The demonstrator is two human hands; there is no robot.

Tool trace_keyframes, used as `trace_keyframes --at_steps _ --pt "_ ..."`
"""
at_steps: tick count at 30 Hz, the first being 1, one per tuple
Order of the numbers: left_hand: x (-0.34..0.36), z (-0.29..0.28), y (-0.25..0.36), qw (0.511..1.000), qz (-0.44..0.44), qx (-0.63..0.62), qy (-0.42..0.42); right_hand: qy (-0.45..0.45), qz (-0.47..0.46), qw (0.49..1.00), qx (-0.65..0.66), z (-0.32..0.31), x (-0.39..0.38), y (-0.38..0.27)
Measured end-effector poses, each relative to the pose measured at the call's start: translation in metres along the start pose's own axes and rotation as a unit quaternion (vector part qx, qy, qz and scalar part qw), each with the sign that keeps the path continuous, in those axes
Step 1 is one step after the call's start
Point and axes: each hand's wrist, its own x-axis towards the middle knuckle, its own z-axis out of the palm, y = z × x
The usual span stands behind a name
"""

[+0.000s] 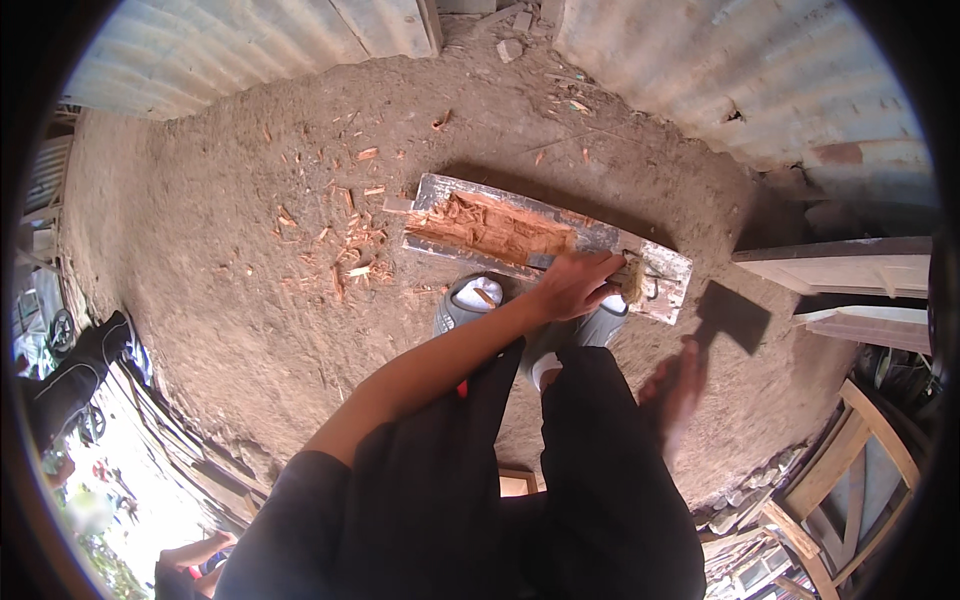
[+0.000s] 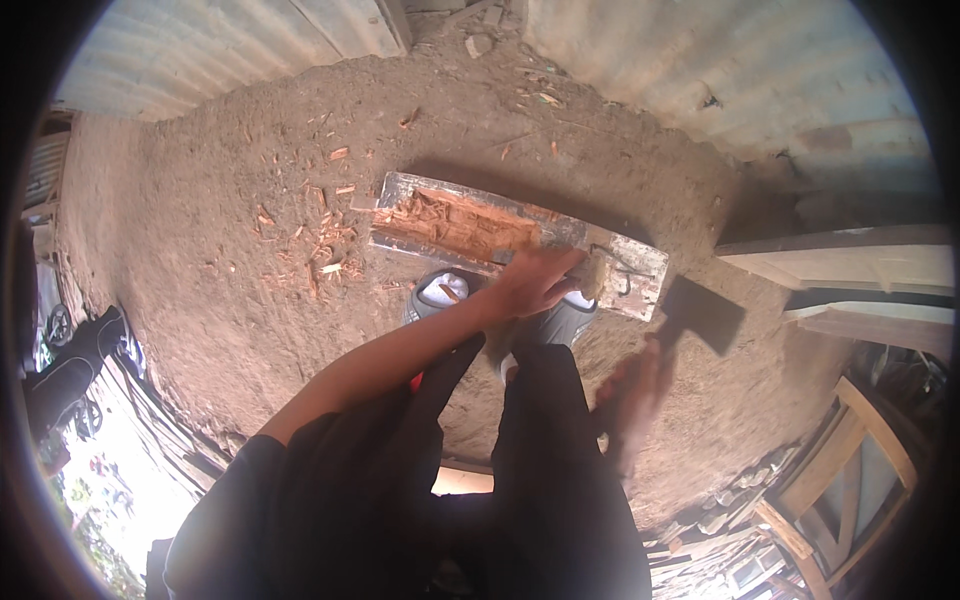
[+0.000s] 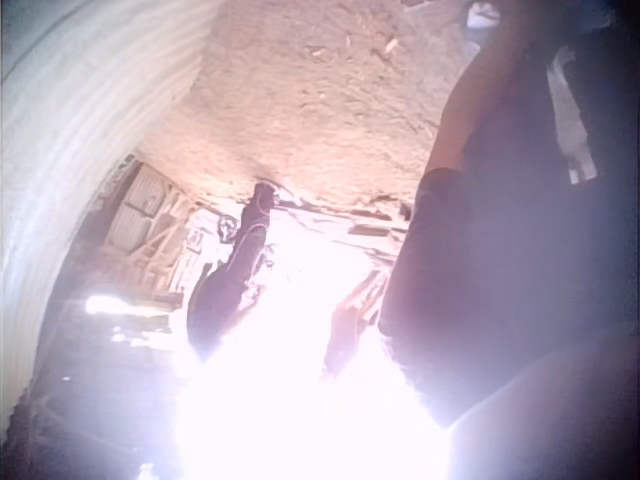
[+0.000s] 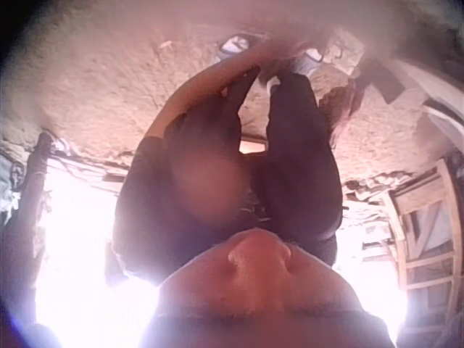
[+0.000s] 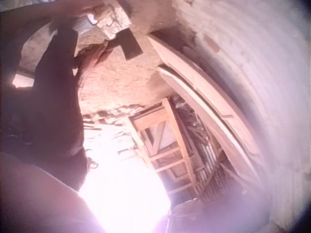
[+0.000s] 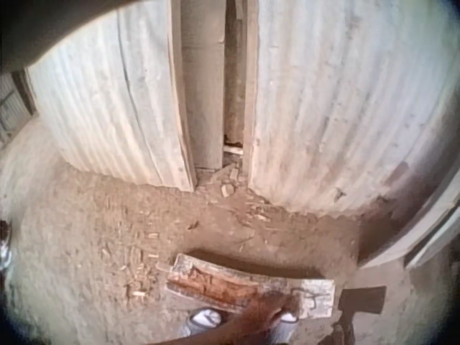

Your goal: The person repeatedly strikes a rectangular wooden block with a small axe, chipping away wood and creating a pile of shavings on the ground. The person holds the block steady with one hand while swinging the axe with the other.

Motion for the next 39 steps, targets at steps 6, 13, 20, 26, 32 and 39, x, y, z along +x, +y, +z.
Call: trace_keyframes --at_steps 6,13,20,26,32,39 --pt "-0.013 -0.006 -0.018 0.999 0.024 0.047 -0.014 -0.212 0.123 0.964 -0.103 -0.003 0.031 -0.009" --pt "-0.011 -0.011 -0.002 0.999 0.019 0.024 0.036 -0.129 0.049 0.99 0.003 -0.033 0.007 -0.041" --pt "-0.002 -0.008 0.005 0.997 -0.033 -0.066 0.013 -0.083 0.036 0.996 -0.019 -0.009 0.004 -0.002" --pt "-0.017 -0.008 0.002 1.0 0.018 0.008 -0.017 -0.217 0.104 0.969 -0.05 -0.023 0.003 0.007" --pt "-0.017 -0.017 0.002 0.994 0.019 0.017 -0.106 -0.159 0.142 0.976 0.034 -0.082 -0.034 0.006" --pt "-0.041 -0.066 -0.015 0.974 0.054 0.114 -0.19 -0.066 0.06 0.996 -0.021 -0.188 -0.096 0.056"
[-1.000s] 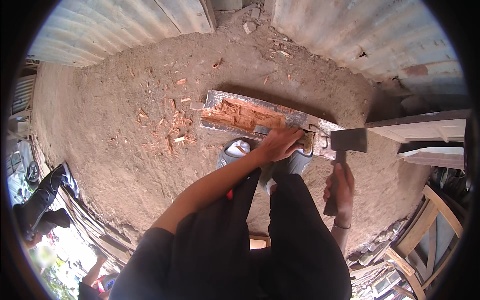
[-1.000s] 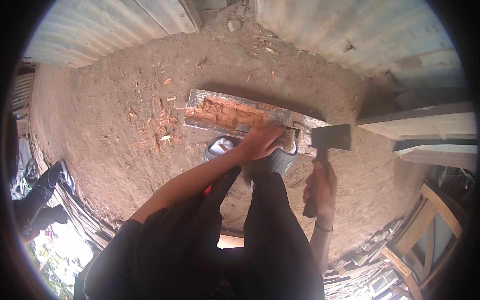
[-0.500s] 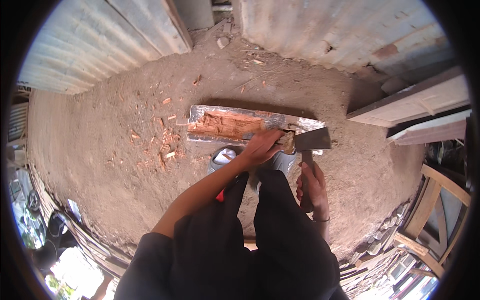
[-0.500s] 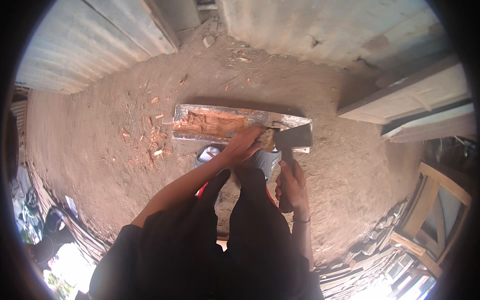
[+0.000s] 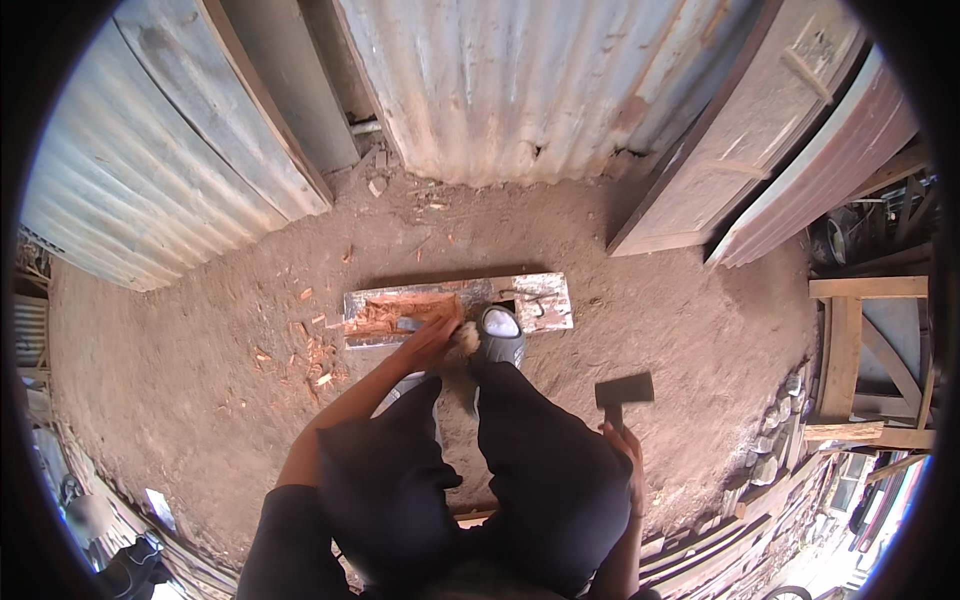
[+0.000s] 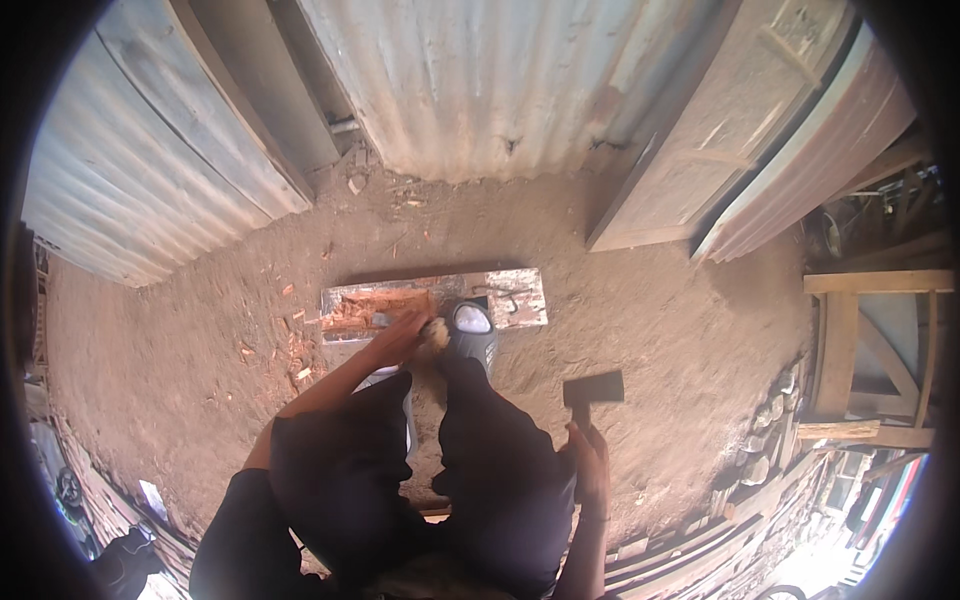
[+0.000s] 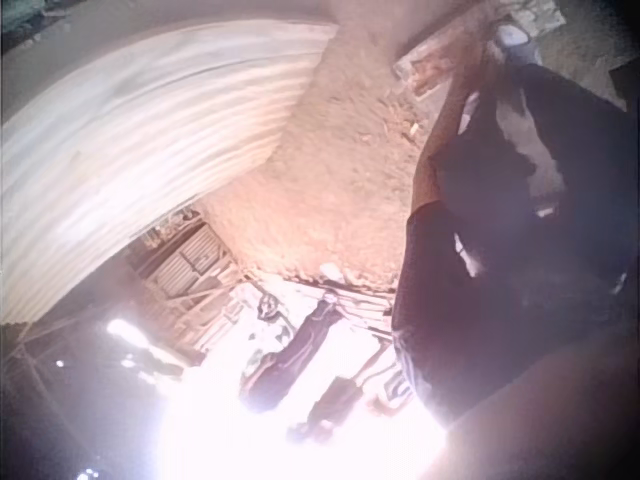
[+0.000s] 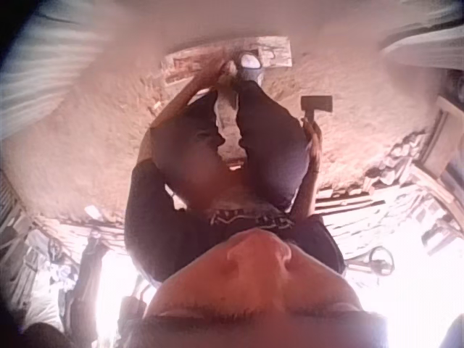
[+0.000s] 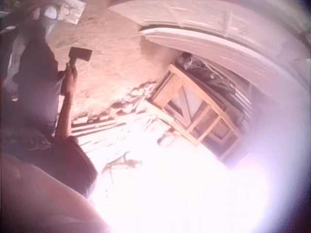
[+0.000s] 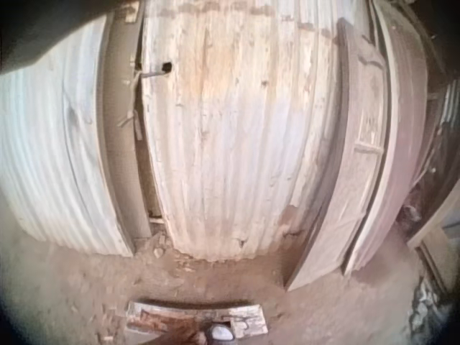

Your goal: The person repeatedly strikes a rectangular wooden block with a small axe, chipping away wood and creating a pile of shavings on the ground. The person holds the block steady with one hand while swinging the axe with the other.

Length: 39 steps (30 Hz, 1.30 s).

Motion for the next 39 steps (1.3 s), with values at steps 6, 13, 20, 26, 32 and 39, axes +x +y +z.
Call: trace_keyframes --at_steps 6,13,20,26,32,39 --pt "-0.037 -0.023 -0.005 0.999 -0.01 0.016 -0.031 0.041 -0.037 0.994 0.097 -0.019 -0.01 0.029" --pt "-0.047 -0.054 0.024 0.985 -0.092 -0.111 -0.096 -0.056 0.05 0.988 0.132 0.016 0.054 -0.044" --pt "-0.009 -0.051 0.044 0.992 0.021 -0.075 -0.097 -0.198 0.018 0.976 0.086 0.088 0.101 -0.083" --pt "0.027 -0.011 0.051 0.997 -0.018 -0.062 -0.033 -0.227 -0.045 0.966 -0.114 0.082 0.116 -0.101" --pt "0.046 0.023 0.051 0.995 0.008 -0.097 0.014 -0.177 -0.143 0.951 -0.207 0.084 0.139 -0.08" --pt "0.056 0.035 0.034 0.96 -0.042 -0.222 0.165 -0.189 0.034 0.972 -0.136 0.113 0.137 -0.096"
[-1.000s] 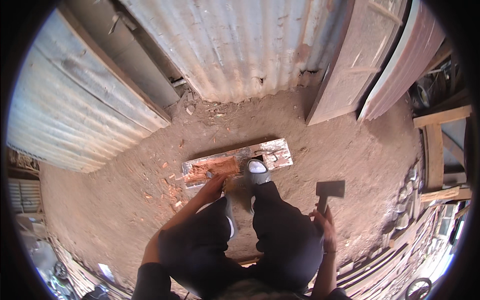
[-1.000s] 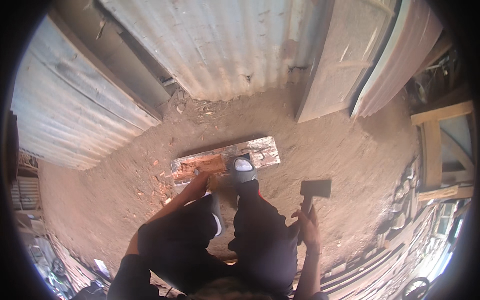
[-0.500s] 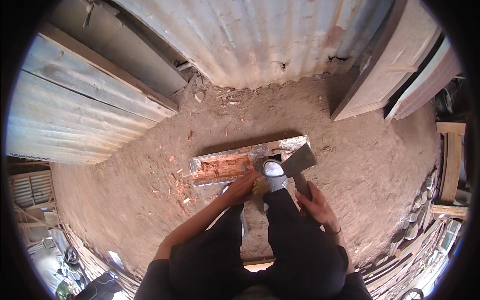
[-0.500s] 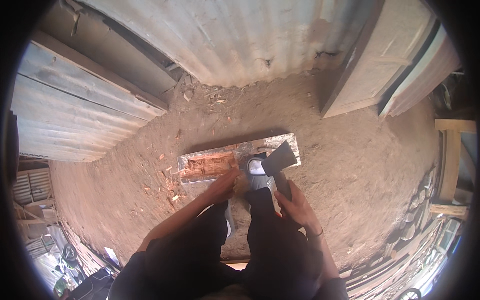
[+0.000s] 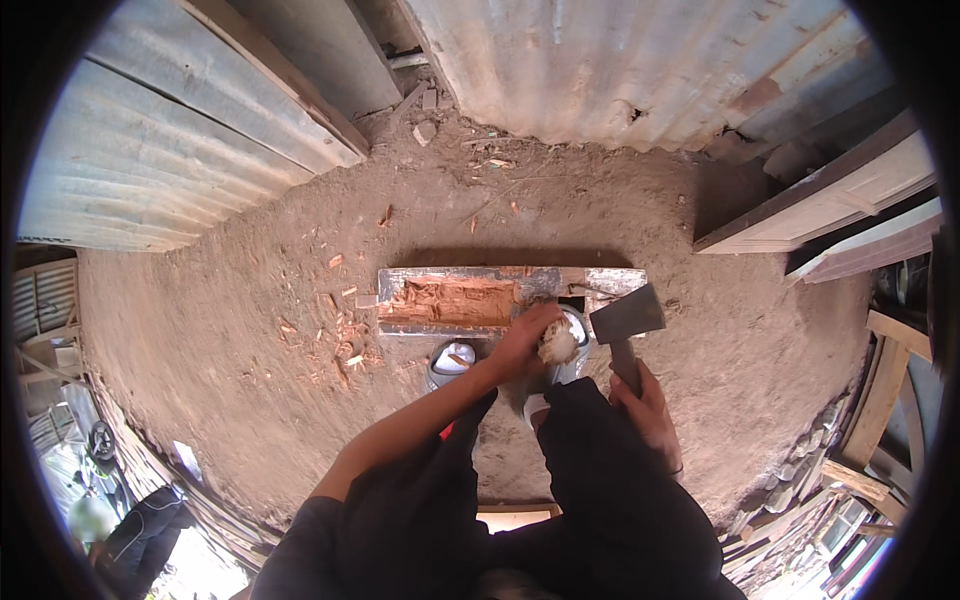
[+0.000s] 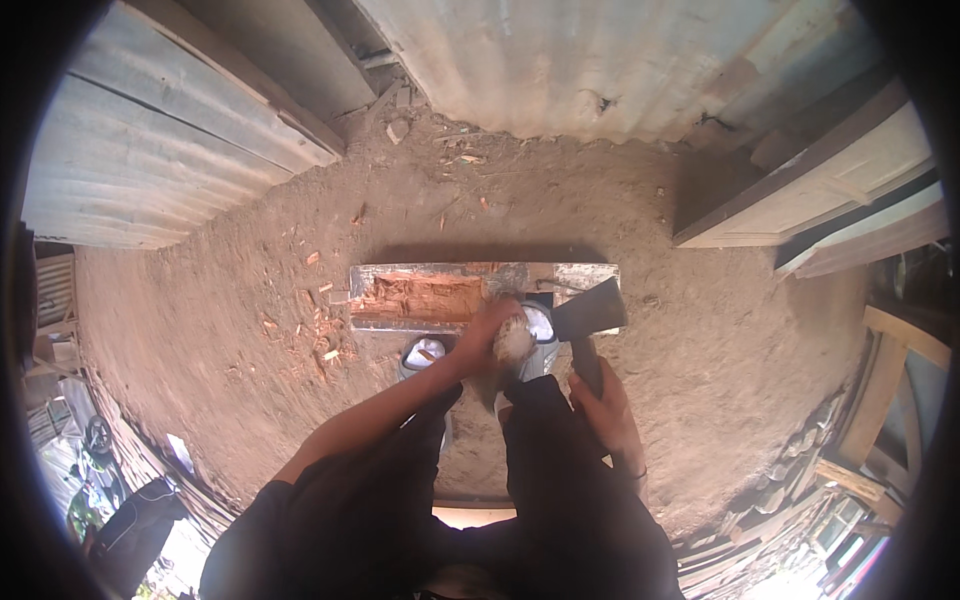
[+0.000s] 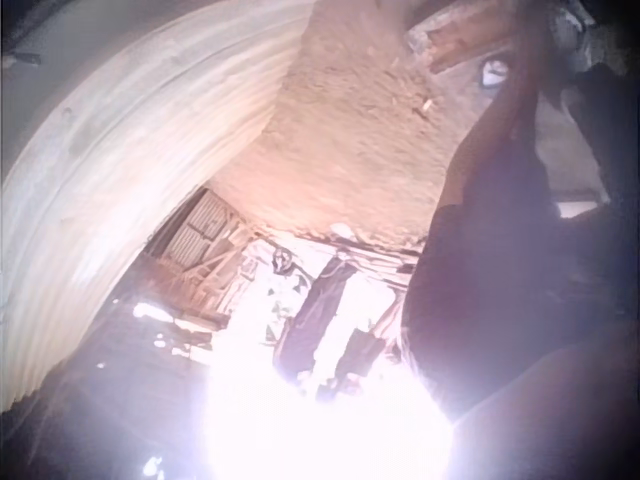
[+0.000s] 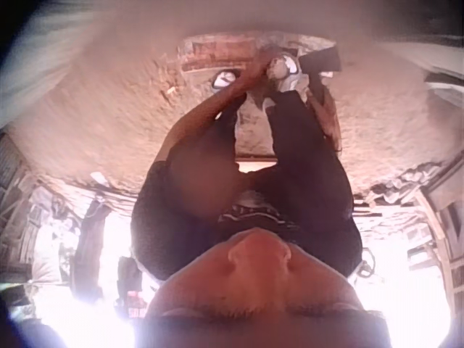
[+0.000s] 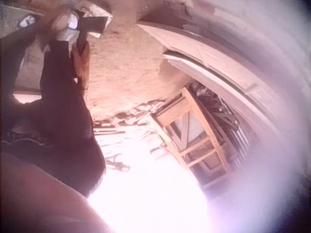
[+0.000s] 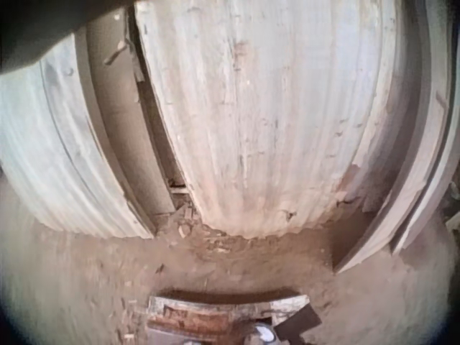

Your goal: The person repeatedly strikes a rectangular wooden block with a small axe, chipping away wood and creating a pile of shavings on the ground. The person holds the block steady with one hand while swinging the axe with the other.

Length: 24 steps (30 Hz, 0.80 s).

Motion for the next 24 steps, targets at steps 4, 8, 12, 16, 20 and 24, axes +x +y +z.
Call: trace_keyframes --at_steps 4,8,12,16,20,24 --pt "0.013 0.001 0.009 0.999 -0.022 -0.014 0.029 0.034 -0.04 0.996 -0.078 0.007 -0.006 -0.003" --pt "0.018 0.001 0.005 0.999 0.033 0.018 0.002 0.064 -0.045 0.99 -0.121 0.014 -0.009 0.002" --pt "0.023 -0.006 0.003 0.995 0.067 -0.023 0.069 0.067 -0.028 0.992 -0.102 0.019 -0.01 0.003" --pt "0.029 -0.017 -0.004 0.99 0.073 -0.05 0.107 0.048 -0.059 0.991 -0.114 0.021 -0.003 0.006" --pt "0.037 -0.012 0.001 0.985 0.03 -0.084 0.15 0.051 -0.063 0.993 -0.09 0.026 -0.003 0.003" --pt "0.038 -0.004 -0.01 0.983 0.046 -0.058 0.168 0.099 -0.073 0.992 0.007 0.046 -0.014 -0.033"
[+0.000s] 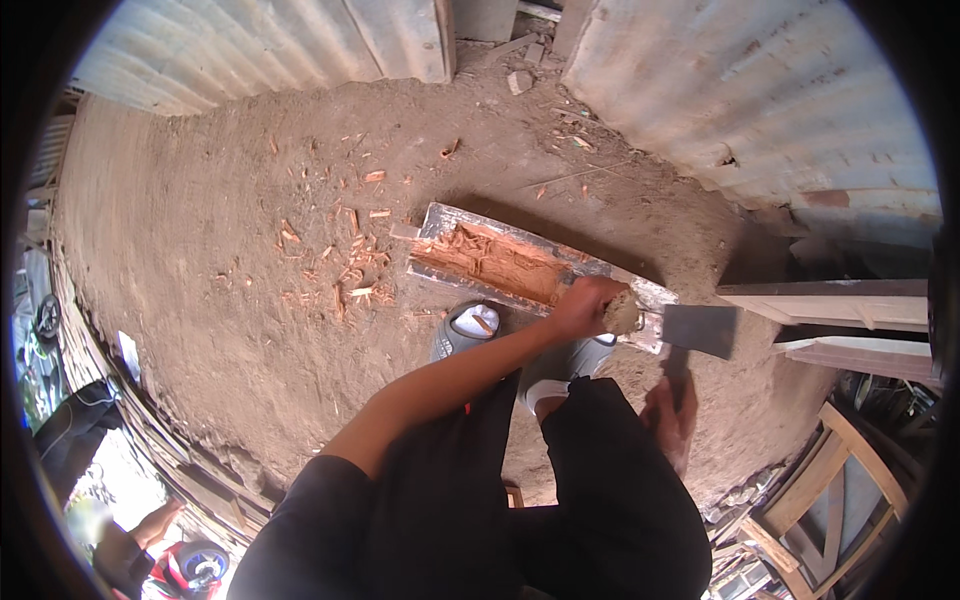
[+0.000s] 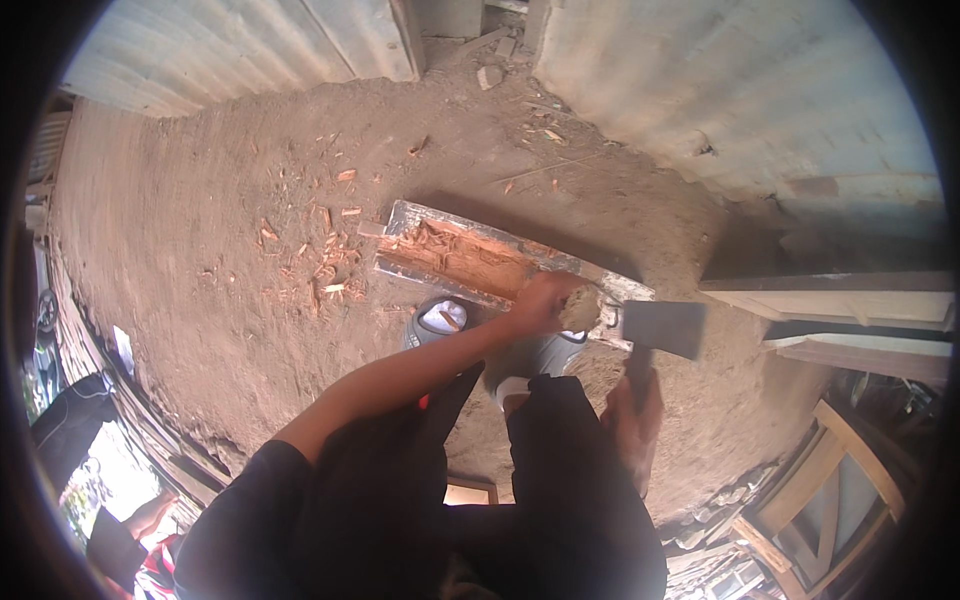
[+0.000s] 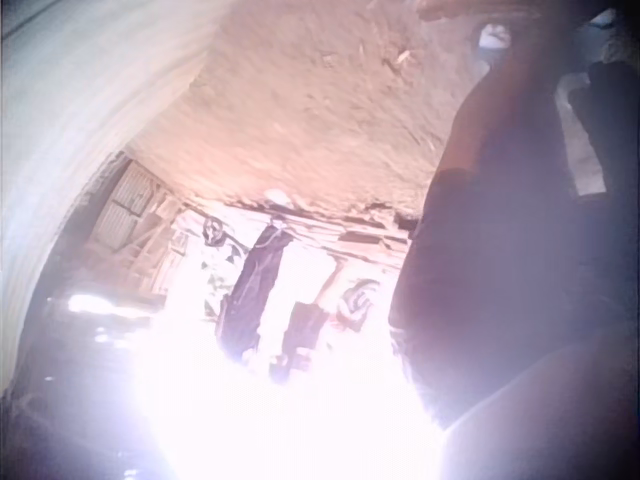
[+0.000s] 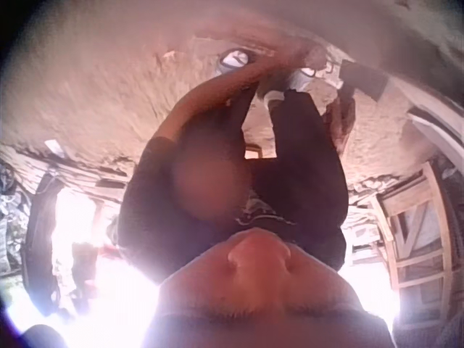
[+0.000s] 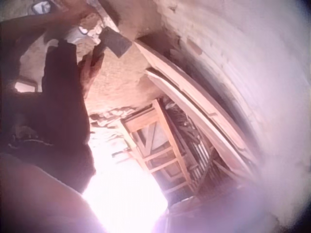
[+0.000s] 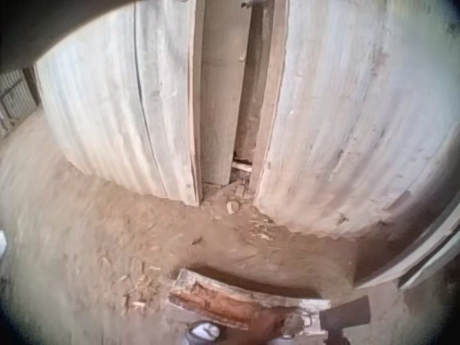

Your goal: The person repeatedly strikes a rectangular wooden block with a small axe, chipping away wood and creating a pile of shavings on the ground. The person holds the block steady with one hand while swinging the axe with the other.

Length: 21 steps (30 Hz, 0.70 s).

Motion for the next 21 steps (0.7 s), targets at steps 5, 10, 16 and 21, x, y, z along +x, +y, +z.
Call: trace_keyframes --at_steps 5,10,16,21 --pt "-0.003 0.0 -0.007 0.996 -0.062 0.024 -0.059 0.069 -0.285 0.956 0.03 0.016 0.001 -0.008" --pt "0.0 0.008 -0.016 0.991 -0.053 0.046 -0.113 -0.017 -0.139 0.973 -0.182 0.012 0.022 0.011" --pt "-0.003 0.01 -0.017 0.993 -0.036 0.064 -0.088 0.067 -0.085 0.994 -0.014 0.026 0.005 0.011" --pt "0.003 0.001 0.0 0.994 -0.071 0.031 -0.077 0.065 -0.181 0.981 0.024 0.018 0.003 0.02"
